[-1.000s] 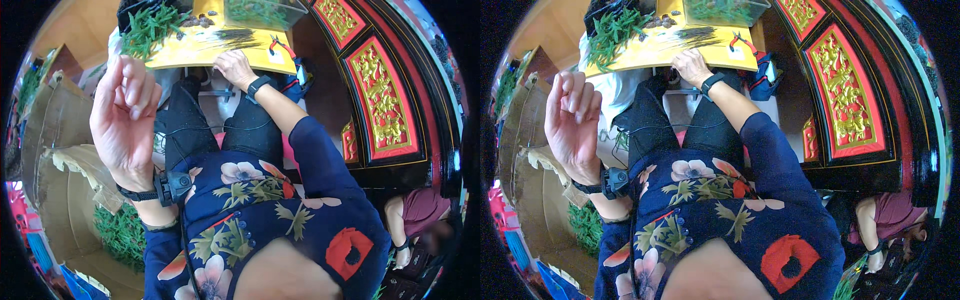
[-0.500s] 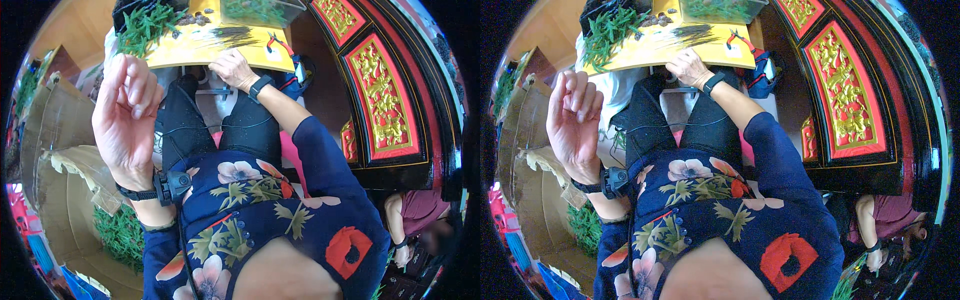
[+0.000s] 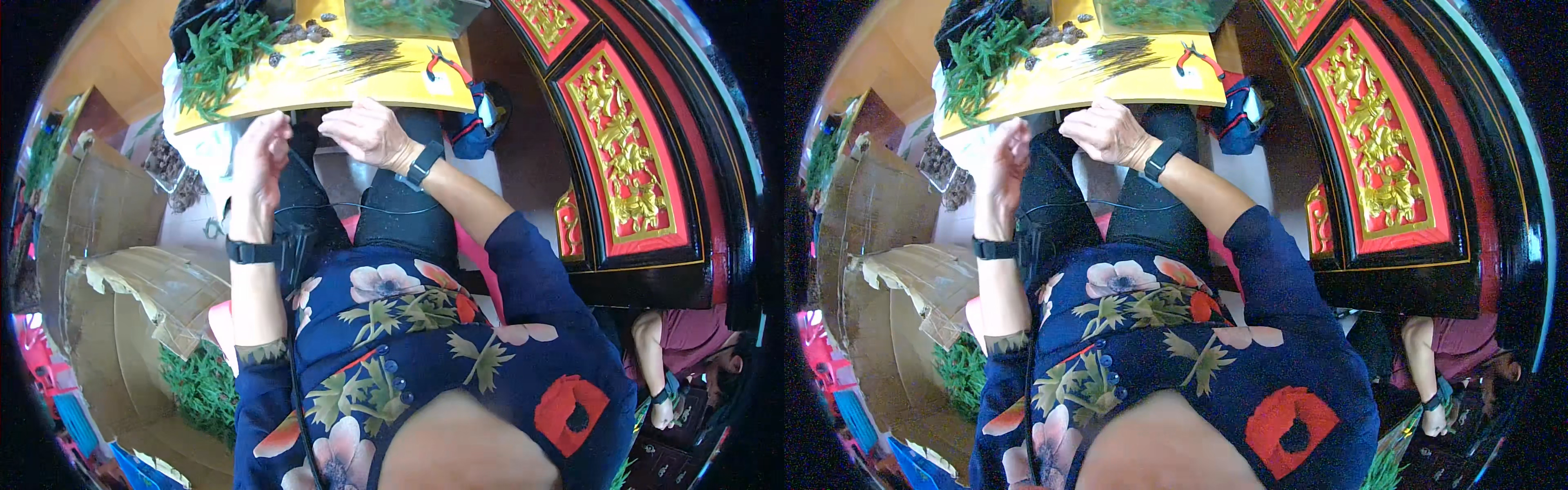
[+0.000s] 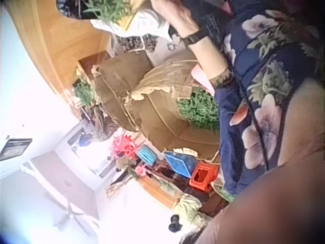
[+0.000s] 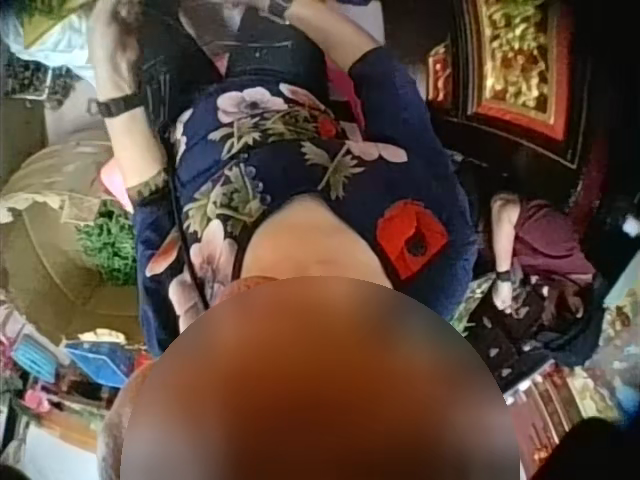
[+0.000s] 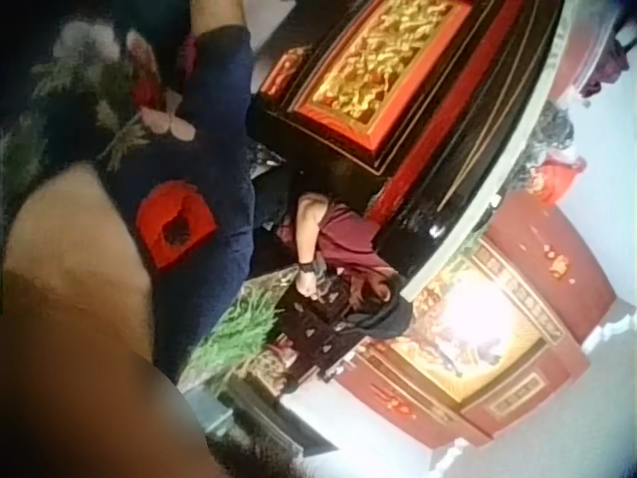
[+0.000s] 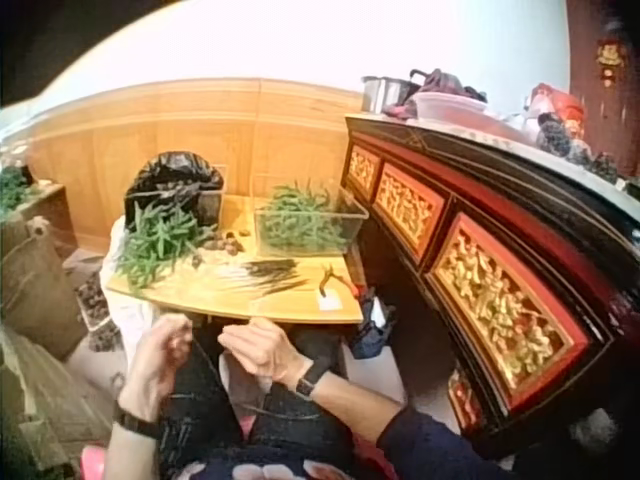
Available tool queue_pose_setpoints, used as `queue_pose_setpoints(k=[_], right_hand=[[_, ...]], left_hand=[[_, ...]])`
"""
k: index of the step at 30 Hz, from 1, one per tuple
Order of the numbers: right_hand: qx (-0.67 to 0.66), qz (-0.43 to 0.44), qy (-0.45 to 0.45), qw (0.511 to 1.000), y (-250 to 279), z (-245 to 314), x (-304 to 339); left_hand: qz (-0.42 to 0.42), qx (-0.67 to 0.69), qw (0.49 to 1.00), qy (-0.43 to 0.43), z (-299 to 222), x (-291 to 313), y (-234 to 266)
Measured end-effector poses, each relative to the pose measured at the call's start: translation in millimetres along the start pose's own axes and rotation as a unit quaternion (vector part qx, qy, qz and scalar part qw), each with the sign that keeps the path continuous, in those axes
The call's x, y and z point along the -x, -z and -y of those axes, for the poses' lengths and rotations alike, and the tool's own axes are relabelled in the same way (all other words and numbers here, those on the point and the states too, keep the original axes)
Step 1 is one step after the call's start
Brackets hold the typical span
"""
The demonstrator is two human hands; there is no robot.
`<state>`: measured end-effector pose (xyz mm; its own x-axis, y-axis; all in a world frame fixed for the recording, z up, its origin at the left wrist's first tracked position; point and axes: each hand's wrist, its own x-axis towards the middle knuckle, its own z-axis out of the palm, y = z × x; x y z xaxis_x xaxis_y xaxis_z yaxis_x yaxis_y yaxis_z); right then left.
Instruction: Assembling artificial greenery by manually attaching plastic leaves to stems.
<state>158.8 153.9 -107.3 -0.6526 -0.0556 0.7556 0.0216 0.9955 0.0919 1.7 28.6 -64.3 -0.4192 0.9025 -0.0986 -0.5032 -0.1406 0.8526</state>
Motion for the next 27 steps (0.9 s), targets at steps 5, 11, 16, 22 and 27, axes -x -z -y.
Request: queue_pose_setpoints(k=[5, 11, 16, 22, 27], right_hand=[[-0.162, -0.125, -0.203, 0.958, 9.3, 20.1, -18.7], [-0.404, -0.197, -0.395, 0.801, 9.8, 32.9, -16.3], [-0.448, -0.197, -0.467, 0.737, 4.8, 24.2, -7.6], [-0.326, -0.142, -0.415, 0.837, -13.6, 20.5, 8.6], [-0.398, -0.11, -0.456, 0.788, -9.2, 22.7, 3.3]], left_hand=[[0.014, -0.197, 0.98, -0.03, 28.1, -2.2, -9.8], [0.087, -0.234, 0.968, 0.01, 42.0, 0.7, -21.3], [0.12, -0.244, 0.962, 0.018, 56.7, -11.5, -4.3], [0.102, -0.265, 0.959, 0.02, 58.8, -14.4, 6.3], [0.066, -0.282, 0.957, 0.022, 56.9, -6.5, 4.6]])
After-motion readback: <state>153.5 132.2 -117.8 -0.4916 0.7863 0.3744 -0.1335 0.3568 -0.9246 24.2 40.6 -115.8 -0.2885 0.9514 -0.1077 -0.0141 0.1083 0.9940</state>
